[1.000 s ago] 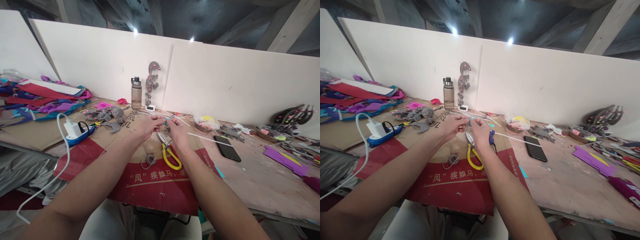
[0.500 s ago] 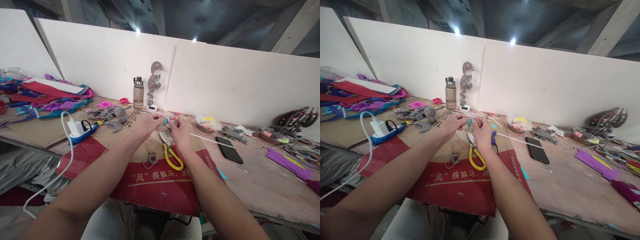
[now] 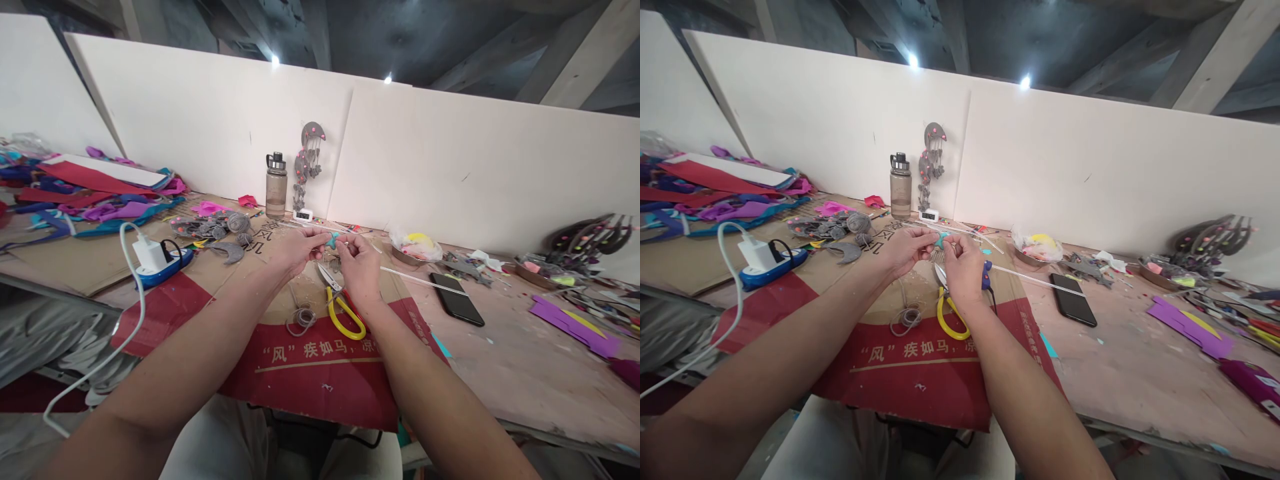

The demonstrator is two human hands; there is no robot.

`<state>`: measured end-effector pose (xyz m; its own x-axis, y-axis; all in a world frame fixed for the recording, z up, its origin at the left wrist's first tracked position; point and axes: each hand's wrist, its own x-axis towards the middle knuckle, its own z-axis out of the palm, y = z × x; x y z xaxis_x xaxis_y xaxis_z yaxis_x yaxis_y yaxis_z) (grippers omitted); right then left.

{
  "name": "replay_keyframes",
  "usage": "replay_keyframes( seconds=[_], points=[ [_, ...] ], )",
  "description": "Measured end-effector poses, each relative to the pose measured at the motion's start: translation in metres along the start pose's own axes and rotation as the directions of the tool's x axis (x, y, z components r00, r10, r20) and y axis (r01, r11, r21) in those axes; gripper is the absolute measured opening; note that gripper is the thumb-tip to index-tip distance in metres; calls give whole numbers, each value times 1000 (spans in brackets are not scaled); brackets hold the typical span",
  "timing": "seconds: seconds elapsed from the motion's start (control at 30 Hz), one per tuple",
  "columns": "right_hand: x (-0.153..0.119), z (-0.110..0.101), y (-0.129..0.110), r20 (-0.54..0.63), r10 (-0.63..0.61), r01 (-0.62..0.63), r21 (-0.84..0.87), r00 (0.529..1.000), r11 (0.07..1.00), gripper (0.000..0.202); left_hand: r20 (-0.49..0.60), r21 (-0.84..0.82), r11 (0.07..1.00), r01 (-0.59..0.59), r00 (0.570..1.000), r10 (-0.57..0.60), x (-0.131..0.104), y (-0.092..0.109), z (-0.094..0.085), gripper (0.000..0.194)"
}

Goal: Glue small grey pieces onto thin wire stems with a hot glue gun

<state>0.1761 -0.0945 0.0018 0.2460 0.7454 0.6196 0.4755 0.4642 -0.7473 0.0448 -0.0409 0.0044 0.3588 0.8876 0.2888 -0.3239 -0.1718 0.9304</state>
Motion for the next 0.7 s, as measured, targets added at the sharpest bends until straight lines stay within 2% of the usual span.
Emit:
replay_keyframes(
  seconds=[0.27, 0.43, 0.7],
  points=[
    [-2, 3, -2, 14, -130, 130, -119, 991, 984, 11, -56, 4, 1000, -10, 998, 10, -3, 2, 6, 25],
    [-1, 3, -3, 6, -88, 88, -96, 996, 991, 12, -80, 28, 1000, -9, 997, 11, -3, 3, 5, 21],
    [1, -1, -4, -37, -38, 35, -69, 999, 997, 15, -55, 66, 998, -5, 998, 9, -3, 3, 4, 22]
  ],
)
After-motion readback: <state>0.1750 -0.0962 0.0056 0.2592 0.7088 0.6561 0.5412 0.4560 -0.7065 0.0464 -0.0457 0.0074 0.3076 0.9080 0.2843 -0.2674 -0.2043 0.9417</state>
